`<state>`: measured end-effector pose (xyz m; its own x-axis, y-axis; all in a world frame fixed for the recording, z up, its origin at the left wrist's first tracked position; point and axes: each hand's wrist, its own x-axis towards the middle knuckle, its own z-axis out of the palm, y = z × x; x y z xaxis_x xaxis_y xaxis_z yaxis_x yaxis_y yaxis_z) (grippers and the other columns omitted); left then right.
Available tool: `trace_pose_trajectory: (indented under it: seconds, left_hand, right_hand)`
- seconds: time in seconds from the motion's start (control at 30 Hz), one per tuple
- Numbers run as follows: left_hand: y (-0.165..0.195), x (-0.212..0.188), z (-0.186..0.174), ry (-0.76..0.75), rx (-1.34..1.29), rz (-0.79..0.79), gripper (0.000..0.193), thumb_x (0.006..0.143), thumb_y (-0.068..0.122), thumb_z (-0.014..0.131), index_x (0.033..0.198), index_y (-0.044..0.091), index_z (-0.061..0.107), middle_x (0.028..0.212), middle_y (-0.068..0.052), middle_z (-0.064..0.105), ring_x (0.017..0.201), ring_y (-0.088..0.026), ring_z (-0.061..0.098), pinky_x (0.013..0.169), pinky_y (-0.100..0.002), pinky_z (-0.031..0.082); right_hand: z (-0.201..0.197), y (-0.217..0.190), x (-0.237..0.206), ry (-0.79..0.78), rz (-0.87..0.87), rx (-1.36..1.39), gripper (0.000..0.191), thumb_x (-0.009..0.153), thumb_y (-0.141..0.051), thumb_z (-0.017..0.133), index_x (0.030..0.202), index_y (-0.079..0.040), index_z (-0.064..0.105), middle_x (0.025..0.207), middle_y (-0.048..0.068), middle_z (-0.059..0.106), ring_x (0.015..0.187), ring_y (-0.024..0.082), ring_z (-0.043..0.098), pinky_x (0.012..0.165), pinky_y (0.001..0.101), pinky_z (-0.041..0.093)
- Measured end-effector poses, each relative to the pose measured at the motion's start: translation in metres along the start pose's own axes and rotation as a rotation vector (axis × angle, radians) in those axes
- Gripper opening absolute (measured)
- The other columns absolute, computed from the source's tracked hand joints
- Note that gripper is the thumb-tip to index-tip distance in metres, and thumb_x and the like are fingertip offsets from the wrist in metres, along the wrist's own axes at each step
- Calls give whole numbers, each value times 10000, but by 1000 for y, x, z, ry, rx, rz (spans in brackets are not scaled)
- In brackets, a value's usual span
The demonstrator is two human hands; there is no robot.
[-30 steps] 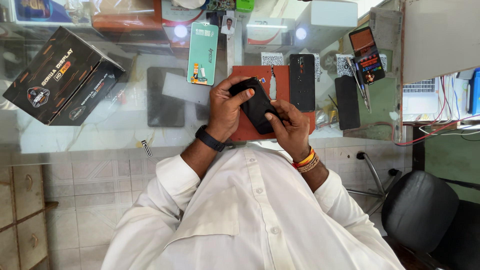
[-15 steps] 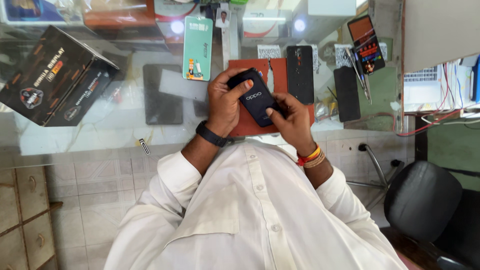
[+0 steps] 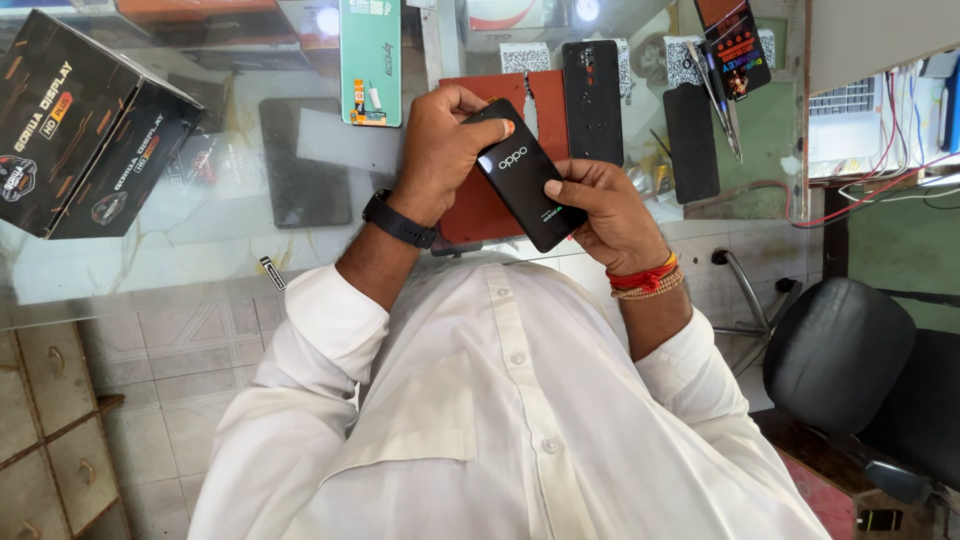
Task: The person disassembles a smartphone, removes the battery, and reassembles the device using a screwdriver. They handle the phone body, battery, and screws, then tighten the screws to secure the back cover.
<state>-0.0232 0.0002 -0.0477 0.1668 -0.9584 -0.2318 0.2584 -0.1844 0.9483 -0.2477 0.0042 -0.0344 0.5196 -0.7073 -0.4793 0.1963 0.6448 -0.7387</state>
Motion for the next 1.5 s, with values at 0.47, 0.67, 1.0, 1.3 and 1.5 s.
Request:
trace_pose_trajectory:
  seconds: [0.47,0.67,1.0,1.3,1.5]
  left_hand:
    - [10,-28,-61,-380,705,897,206,795,-16,796,950,55,679,1140,-53,750,1191,-263,694,1082,-479,505]
    - [-5,-37,-71,-317,955,968,179,787,12,780,940,54,698,1190,-51,748,1241,-245,662,1129,-509,442]
    - [-14,-33,-76,-345,1292,957,214,928,146,745,1128,71,732,1315,-80,709,1312,-256,601,1163,-555,387]
    - [6,-52,-57,-380,1372,839,456,858,292,755,1257,77,702,1319,-157,650,1342,-339,524,1161,-627,316]
    - [3,-74,-4,-368,1462,849,589,812,351,752,1306,43,660,1376,-157,636,1340,-343,507,1124,-548,357]
  right_hand:
    - [37,10,-31,284,-1175,-1677,217,879,34,745,1096,37,755,969,130,714,829,265,691,718,390,558]
    - [36,27,-11,365,-1316,-1739,219,885,2,705,1098,26,749,1021,150,712,1020,299,721,895,418,608]
    - [37,48,-5,425,-1181,-1814,270,901,-32,691,1161,11,751,1092,147,707,1101,305,697,961,430,592]
    - [36,50,-19,324,-1060,-1741,366,986,-135,675,1291,61,627,1179,211,691,1161,353,665,1073,495,504]
    - [25,49,-16,388,-1082,-1611,360,948,-10,644,1297,49,580,1083,156,700,1098,331,653,1108,547,459]
